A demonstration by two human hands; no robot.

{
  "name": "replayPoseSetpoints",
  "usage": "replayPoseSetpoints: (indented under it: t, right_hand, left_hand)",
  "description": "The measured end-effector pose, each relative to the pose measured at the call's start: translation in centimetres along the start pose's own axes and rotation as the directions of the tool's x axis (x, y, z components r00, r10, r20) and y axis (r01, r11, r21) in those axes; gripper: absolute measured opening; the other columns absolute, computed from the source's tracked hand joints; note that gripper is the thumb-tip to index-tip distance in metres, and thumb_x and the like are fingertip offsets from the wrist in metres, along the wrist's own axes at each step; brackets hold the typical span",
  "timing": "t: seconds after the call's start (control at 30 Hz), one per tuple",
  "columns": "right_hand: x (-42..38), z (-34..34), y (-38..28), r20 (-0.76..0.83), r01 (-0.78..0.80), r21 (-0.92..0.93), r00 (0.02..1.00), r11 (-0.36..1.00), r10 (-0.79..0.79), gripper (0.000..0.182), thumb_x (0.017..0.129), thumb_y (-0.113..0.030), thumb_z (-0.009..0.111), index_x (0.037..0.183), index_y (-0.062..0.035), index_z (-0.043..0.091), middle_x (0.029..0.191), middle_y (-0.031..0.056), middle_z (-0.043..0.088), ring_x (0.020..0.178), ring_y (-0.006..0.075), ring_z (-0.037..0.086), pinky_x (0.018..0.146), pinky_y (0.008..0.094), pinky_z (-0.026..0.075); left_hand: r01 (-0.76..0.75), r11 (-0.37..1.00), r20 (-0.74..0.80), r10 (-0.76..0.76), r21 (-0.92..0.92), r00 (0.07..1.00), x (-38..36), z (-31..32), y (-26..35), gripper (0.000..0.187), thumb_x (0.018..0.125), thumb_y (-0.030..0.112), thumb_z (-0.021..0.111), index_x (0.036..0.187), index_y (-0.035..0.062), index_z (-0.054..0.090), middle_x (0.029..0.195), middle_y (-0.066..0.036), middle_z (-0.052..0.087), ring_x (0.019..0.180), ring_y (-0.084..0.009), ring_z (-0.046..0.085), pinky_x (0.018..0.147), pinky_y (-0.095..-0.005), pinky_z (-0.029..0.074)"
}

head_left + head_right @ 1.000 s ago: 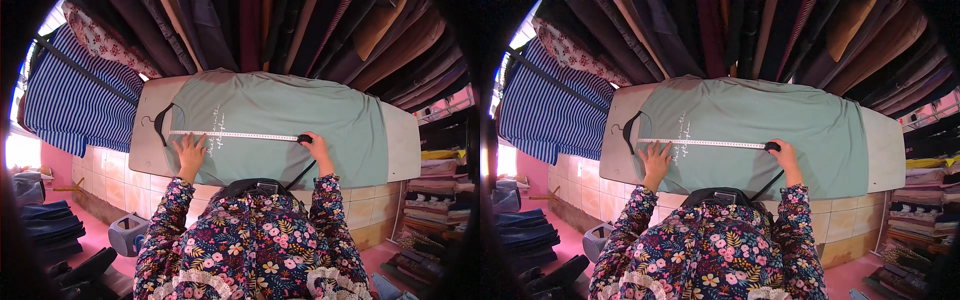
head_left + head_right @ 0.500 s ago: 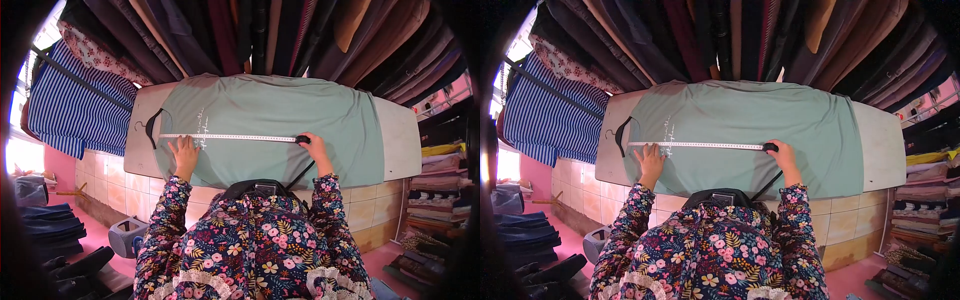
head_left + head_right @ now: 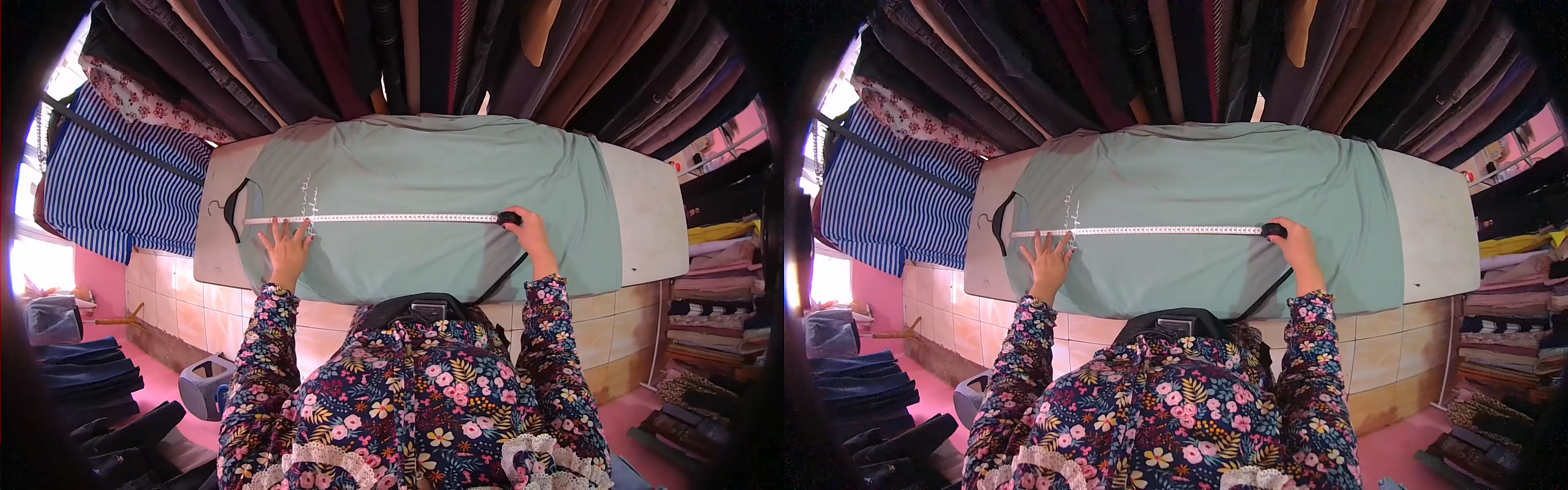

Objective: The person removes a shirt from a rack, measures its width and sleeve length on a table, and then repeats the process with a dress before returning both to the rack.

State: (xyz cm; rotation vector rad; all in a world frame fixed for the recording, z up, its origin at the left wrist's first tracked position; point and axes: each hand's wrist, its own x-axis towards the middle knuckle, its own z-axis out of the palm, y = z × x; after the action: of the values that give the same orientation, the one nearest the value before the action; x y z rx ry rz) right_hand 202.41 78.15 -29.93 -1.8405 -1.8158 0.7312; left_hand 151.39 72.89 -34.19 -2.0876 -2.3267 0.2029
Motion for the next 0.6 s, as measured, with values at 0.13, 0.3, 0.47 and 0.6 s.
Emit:
replayPoseSetpoints:
  t: [0.13, 0.3, 0.47, 0.6]
  right_hand:
    - [0.0, 0.0, 0.1, -0.002, -0.040, 0.027, 0.999, 0.999, 0.040, 0.032, 0.069, -0.004, 0.073, 0.099, -0.0083, 0.064, 0.083, 0.0110, 0.067, 0.077, 0.0259, 0.064, 0.072, 0.0338, 0.049]
    - [-0.4, -0.2, -0.1, -0.037, -0.036, 0.000, 0.999, 0.999, 0.036, 0.032, 0.069, -0.002, 0.072, 0.100, -0.0071, 0.064, 0.081, 0.0089, 0.067, 0.072, 0.0211, 0.062, 0.069, 0.0315, 0.048]
    - [-0.2, 0.4, 0.8, -0.013, -0.016, 0.039, 1.000, 0.999, 0.017, 0.030, 0.071, -0.001, 0.071, 0.100, -0.0062, 0.063, 0.085, 0.0089, 0.067, 0.075, 0.0190, 0.061, 0.072, 0.0302, 0.048]
    - [-0.3, 0.0, -0.1, 0.023, -0.142, 0.043, 0.990, 0.989, 0.141, 0.029, 0.072, 0.000, 0.069, 0.100, -0.0052, 0.063, 0.080, 0.0060, 0.066, 0.070, 0.0150, 0.058, 0.068, 0.0288, 0.048]
  left_hand:
    - [-0.051, 0.997, -0.163, 0.059, 0.053, 0.985, 0.2, 0.8, 0.4, 0.042, 0.088, 0.041, 0.052, 0.128, 0.0282, 0.051, 0.137, -0.010, 0.041, 0.136, -0.0307, 0.021, 0.104, -0.0675, 0.005]
    - [-0.130, 0.991, -0.101, 0.131, 0.009, 0.986, 0.8, 0.9, 1.3, 0.048, 0.085, 0.042, 0.055, 0.125, 0.0165, 0.054, 0.128, -0.006, 0.048, 0.132, -0.0273, 0.027, 0.103, -0.0673, 0.005]
    - [-0.129, 0.990, -0.086, 0.123, -0.066, 0.989, 0.2, 0.1, 2.3, 0.050, 0.085, 0.042, 0.055, 0.130, 0.0238, 0.048, 0.127, -0.005, 0.049, 0.131, -0.0280, 0.028, 0.103, -0.0680, 0.004]
    - [-0.198, 0.977, -0.184, 0.181, -0.076, 0.966, -0.6, 0.3, 2.9, 0.055, 0.084, 0.045, 0.056, 0.135, 0.0337, 0.040, 0.127, -0.012, 0.049, 0.130, -0.0295, 0.030, 0.102, -0.0689, 0.003]
